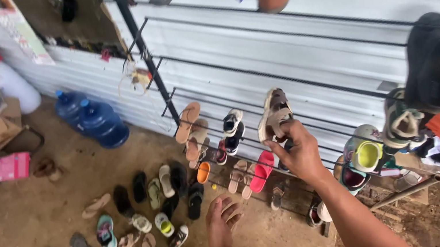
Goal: Picking up various shoes and sandals from the floor and placing them onto a multi-tier wire shoe rack.
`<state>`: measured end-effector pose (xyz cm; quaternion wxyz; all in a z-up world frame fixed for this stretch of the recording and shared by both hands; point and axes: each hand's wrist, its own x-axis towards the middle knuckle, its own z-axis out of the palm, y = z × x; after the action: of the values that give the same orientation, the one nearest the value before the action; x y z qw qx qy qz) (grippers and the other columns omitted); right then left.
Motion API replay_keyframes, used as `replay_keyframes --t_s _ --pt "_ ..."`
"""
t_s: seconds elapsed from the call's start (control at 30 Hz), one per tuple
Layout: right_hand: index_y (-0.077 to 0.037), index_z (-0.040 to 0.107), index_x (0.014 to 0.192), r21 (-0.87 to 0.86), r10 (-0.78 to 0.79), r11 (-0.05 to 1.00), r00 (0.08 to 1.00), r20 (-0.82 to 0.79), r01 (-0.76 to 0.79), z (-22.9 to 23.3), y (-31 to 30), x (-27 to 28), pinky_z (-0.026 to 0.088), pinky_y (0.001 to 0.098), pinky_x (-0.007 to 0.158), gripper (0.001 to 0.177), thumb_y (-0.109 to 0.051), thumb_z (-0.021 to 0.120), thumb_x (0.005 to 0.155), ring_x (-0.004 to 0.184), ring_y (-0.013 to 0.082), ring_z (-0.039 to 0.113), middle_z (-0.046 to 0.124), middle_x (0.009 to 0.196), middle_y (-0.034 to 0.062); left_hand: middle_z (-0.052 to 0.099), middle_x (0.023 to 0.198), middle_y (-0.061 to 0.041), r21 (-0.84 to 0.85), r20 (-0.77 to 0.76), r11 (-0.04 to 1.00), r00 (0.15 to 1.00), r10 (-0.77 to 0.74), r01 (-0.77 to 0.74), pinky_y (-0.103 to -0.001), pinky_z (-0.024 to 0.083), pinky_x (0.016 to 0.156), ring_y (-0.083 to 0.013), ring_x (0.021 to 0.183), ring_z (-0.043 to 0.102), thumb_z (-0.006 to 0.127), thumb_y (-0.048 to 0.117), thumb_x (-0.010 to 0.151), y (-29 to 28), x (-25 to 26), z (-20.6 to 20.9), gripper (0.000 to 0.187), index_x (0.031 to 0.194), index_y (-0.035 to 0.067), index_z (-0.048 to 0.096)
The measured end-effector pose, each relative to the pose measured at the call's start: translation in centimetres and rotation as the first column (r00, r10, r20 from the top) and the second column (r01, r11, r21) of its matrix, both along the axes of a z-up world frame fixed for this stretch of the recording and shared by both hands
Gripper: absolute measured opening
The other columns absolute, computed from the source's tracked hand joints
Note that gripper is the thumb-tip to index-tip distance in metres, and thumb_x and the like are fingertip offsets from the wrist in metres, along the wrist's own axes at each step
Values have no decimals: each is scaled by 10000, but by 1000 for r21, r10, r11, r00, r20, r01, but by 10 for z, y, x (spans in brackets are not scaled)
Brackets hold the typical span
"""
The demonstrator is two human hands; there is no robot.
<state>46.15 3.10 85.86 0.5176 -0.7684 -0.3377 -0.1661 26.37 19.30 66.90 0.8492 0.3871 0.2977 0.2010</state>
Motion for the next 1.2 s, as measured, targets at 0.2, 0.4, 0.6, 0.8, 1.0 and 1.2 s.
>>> replay_keyframes --t_s 0.2,0.4,0.6,0.8,1.0,1.2 --pt "-47 616 1162 -40 3 999 914 407 14 51 16 46 562 474 732 403 -74 815 812 902 424 650 623 1097 196 702 1123 -103 22 -17 1000 1000 -17 17 -393 531 797 -255 1003 685 580 400 961 13 25 -7 471 1259 37 614" --pt "-45 594 1177 -127 -34 987 908 417 95 50 51 125 539 514 743 380 -30 763 838 953 447 614 564 1120 215 706 1093 -125 81 -34 996 998 44 -41 -396 539 775 -258 976 699 605 398 941 6 30 17 466 1224 32 661" --pt "-47 620 1128 -195 -70 967 907 415 163 45 69 159 562 503 790 338 -11 756 821 1018 415 617 569 1122 201 702 1077 -112 21 -107 995 989 103 -101 -401 542 791 -252 985 698 611 388 952 14 22 13 442 1207 29 658" --pt "-28 641 1194 -173 -60 974 905 422 145 44 74 159 567 505 814 401 6 749 810 1033 424 622 575 1176 214 707 1045 -106 3 -109 985 979 172 -173 -408 526 780 -268 966 705 599 376 966 13 19 20 407 1169 29 659" --pt "-14 635 1299 -140 -20 986 885 465 95 46 69 160 582 483 871 487 23 757 829 1078 435 649 577 1280 220 712 1049 -110 11 -110 984 978 180 -180 -410 523 804 -258 962 698 595 372 986 5 26 29 400 1156 14 654" --pt "-29 615 1346 -147 0 987 920 393 62 61 53 152 604 462 841 608 71 778 769 1029 447 674 552 1309 234 710 1044 -106 -14 -78 975 973 219 -221 -404 519 781 -255 950 692 616 339 965 -2 38 12 381 1182 31 679"
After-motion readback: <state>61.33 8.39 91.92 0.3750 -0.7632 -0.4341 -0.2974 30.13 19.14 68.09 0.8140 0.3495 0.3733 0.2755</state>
